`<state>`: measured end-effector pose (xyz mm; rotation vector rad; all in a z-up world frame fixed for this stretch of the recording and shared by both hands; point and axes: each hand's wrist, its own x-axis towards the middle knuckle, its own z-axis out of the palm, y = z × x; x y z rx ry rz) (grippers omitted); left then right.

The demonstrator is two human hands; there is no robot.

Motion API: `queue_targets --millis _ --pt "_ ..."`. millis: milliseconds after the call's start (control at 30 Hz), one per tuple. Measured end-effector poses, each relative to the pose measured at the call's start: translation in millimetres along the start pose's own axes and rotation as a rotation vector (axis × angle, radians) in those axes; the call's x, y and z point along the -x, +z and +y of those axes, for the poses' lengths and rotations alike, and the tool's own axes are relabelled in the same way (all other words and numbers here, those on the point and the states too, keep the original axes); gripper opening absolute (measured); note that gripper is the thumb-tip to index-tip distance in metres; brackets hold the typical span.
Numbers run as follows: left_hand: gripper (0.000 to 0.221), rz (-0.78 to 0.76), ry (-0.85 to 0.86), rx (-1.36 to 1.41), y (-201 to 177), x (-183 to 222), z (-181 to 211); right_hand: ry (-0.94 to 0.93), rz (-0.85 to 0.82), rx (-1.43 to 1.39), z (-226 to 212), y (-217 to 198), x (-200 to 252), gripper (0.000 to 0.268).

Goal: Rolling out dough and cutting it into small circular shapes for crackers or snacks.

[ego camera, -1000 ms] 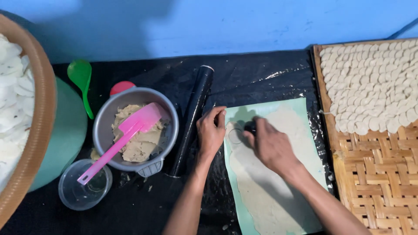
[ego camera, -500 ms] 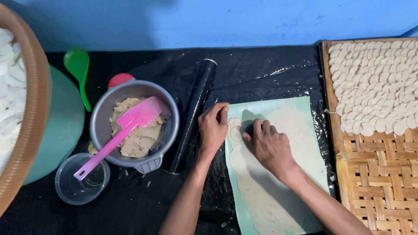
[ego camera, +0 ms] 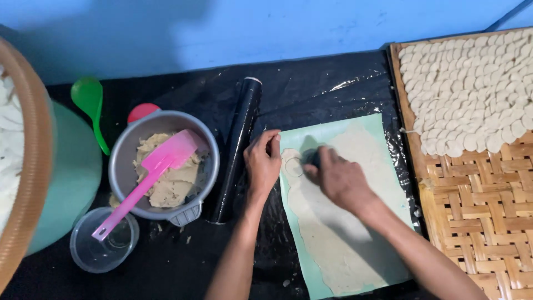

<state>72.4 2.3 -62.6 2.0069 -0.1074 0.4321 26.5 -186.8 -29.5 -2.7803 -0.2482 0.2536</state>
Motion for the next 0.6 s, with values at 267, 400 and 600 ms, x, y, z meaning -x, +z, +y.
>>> queue_targets --millis 267,400,600 --pt "0.009 0.009 -0.022 0.027 1.8 -0.2 2.2 0.053 0.161 0.016 19.0 -26.6 21.6 0.052" --pt "0.010 0.012 -0.023 0.029 -0.7 -0.9 5.0 -0.026 0.167 0.087 25.4 -17.2 16.0 0.048" --pt "0.010 -0.008 -0.034 0.007 -1.0 -1.6 5.8 0.061 0.126 0.271 13.6 -8.9 3.2 0.046"
